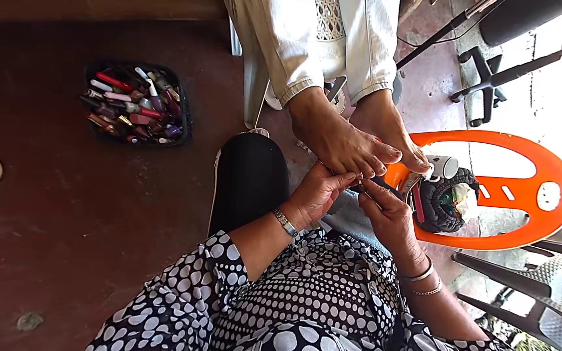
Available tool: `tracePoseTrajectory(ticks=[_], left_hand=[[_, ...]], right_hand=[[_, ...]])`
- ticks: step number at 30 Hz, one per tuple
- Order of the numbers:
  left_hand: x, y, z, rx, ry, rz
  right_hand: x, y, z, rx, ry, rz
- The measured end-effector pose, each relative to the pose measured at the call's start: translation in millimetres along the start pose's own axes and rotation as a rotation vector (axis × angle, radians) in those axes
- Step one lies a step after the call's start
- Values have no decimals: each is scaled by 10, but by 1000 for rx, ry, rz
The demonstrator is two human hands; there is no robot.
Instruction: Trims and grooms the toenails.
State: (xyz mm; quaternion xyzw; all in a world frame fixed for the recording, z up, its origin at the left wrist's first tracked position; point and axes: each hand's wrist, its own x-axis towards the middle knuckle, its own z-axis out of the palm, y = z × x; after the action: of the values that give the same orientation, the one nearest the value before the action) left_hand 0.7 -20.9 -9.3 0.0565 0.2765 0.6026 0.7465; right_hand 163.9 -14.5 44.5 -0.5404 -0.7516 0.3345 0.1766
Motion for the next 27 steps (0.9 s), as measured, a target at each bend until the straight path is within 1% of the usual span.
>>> tracePoseTrajectory(ticks=[3,6,10,16,18,19,20,22,23,24,25,27], left_hand=[[2,-5,9,7,6,0],[4,-7,5,9,-13,9],[0,-3,4,6,-5,0],[10,-8,-8,21,-20,11],[8,-5,-4,24,-21,16],[8,-6,-5,23,-21,18],[8,-7,-8,23,-21,19],[3,-3,-9,26,-13,17],[-2,0,-6,28,-9,13],[-6,2,-1,27,-4,10],[-9,2,2,18,-5,7],[-4,2,1,9,-5,6]], right_hand=[[21,-29,-17,357,-52,202],[27,-39,8,567,-63,270],[2,-35,34,644,-72,282],[32,-93,-6,717,-99,363],[40,-87,1,699,-88,353],[38,-64,11,643,-74,315],[32,-38,18,530,-56,255],[21,-7,0,185,-35,101],[24,-6,-20,54,-38,36],[32,-19,-48,-6,-55,8],[42,-33,-82,-16,-81,10],[75,-24,-153,83,-150,53]])
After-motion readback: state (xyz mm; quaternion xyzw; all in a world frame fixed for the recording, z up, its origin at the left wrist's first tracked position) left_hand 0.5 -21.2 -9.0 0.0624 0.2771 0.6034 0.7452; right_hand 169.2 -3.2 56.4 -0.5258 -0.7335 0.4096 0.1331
